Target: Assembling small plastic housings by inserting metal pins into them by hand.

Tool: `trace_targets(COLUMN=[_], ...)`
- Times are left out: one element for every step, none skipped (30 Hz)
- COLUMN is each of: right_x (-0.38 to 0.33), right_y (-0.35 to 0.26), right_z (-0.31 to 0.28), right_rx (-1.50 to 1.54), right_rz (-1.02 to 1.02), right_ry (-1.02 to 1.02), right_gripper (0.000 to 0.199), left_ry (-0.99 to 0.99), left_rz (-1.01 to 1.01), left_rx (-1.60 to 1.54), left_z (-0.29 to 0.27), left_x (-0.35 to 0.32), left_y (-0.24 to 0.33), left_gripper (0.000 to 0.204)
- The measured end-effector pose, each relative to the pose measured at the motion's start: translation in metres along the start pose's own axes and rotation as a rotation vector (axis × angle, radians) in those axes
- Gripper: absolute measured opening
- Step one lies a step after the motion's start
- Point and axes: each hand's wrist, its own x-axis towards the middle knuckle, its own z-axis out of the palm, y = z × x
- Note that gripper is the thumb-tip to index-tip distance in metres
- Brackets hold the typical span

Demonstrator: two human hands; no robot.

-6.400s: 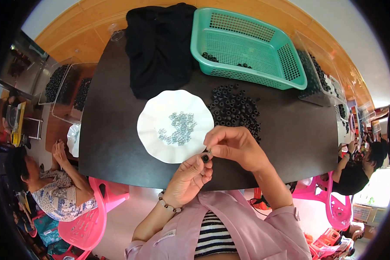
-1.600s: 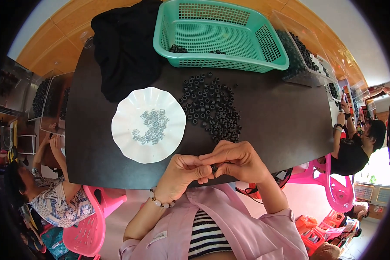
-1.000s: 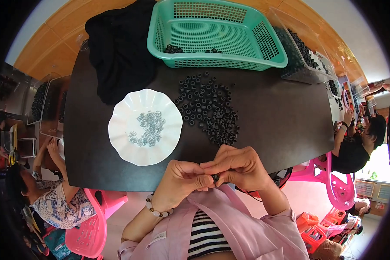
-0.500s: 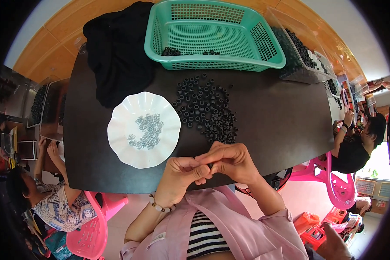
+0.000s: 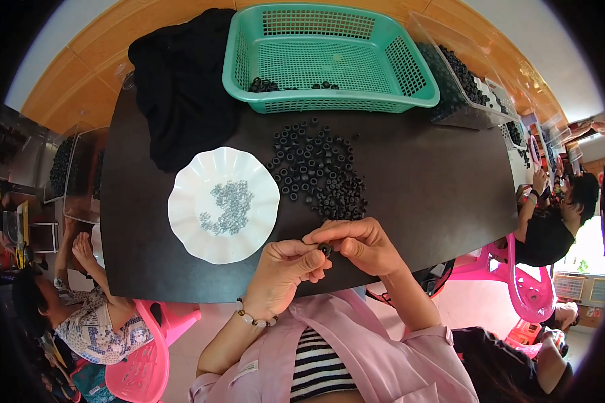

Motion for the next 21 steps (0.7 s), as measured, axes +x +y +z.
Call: trace_targets(right_x=[-0.001, -0.001, -0.002, -0.002, -0.002, -0.002, -0.002, -0.002, -0.002, -0.004, -0.005, -0.007, -0.008, -0.01, -0.012, -0.013, -0.014, -0.014, -0.014, -0.013, -0.012], right_y=[0.0, 0.0, -0.001, -0.002, -0.003, -0.004, -0.005, -0.006, -0.007, -0.008, -0.008, -0.008, -0.005, -0.003, -0.002, -0.003, -0.003, -0.004, -0.005, -0.009, -0.015], right_z=[-0.001, -0.002, -0.002, -0.002, -0.001, 0.001, 0.003, 0.007, 0.009, 0.009, 0.009, 0.01, 0.012, 0.014, 0.015, 0.016, 0.015, 0.015, 0.015, 0.014, 0.013], right_rx=[-0.002, -0.006, -0.012, -0.013, -0.065, -0.118, -0.123, -0.132, -0.14, -0.145, -0.218, -0.291, -0.335, -0.337, -0.388, -0.438, -0.439, -0.494, -0.549, -0.55, -0.617], right_rz=[-0.003, -0.01, -0.017, -0.022, -0.022, -0.023, -0.029, -0.015, -0.001, -0.005, -0.035, -0.064, -0.121, -0.124, -0.134, -0.144, -0.147, -0.149, -0.15, -0.152, -0.152], right_ry=[0.003, -0.022, -0.047, -0.047, -0.05, -0.052, -0.045, -0.017, 0.012, 0.019, 0.018, 0.016, 0.05, 0.055, 0.082, 0.108, 0.111, 0.129, 0.146, 0.147, 0.159], right_gripper=[0.043, 0.036, 0.031, 0.031, 0.031, 0.03, 0.03, 0.03, 0.032, 0.032, 0.03, 0.028, 0.024, 0.024, 0.022, 0.021, 0.021, 0.021, 0.021, 0.021, 0.019], left_ry=[-0.005, -0.01, -0.01, -0.007, -0.011, 0.001, 0.009, 0.0, 0.012, 0.024, 0.016, 0.015, 0.016, 0.011, 0.025, 0.039, 0.036, 0.034, 0.032, 0.03, 0.031], left_rz=[-0.005, -0.007, -0.014, -0.019, -0.019, -0.03, -0.043, -0.046, -0.055, -0.064, -0.067, -0.075, -0.083, -0.085, -0.072, -0.056, -0.057, -0.075, -0.091, -0.091, -0.084], left_rx=[0.0, 0.002, 0.0, -0.001, 0.003, -0.002, -0.008, -0.004, -0.001, 0.002, 0.004, 0.012, 0.019, 0.022, 0.038, 0.054, 0.057, 0.027, -0.004, -0.003, -0.042], left_z=[0.0, 0.0, 0.0, 0.0, -0.001, -0.002, -0.002, -0.003, -0.004, -0.004, -0.004, -0.004, -0.004, -0.003, -0.003, -0.003, -0.003, -0.003, -0.003, -0.002, -0.001], left_x=[0.001, 0.001, 0.002, 0.002, 0.002, 0.001, 0.0, -0.001, -0.002, -0.003, -0.003, -0.004, -0.005, -0.004, -0.004, -0.003, -0.002, -0.001, -0.001, 0.0, 0.001], left_y=[0.0, -0.001, -0.002, -0.002, -0.003, -0.004, -0.005, -0.005, -0.006, -0.007, -0.008, -0.009, -0.01, -0.011, -0.012, -0.013, -0.013, -0.013, -0.013, -0.014, -0.016], left_gripper=[0.02, 0.02, 0.02, 0.021, 0.021, 0.021, 0.021, 0.021, 0.021, 0.021, 0.021, 0.02, 0.02, 0.02, 0.02, 0.02, 0.02, 0.02, 0.021, 0.021, 0.023])
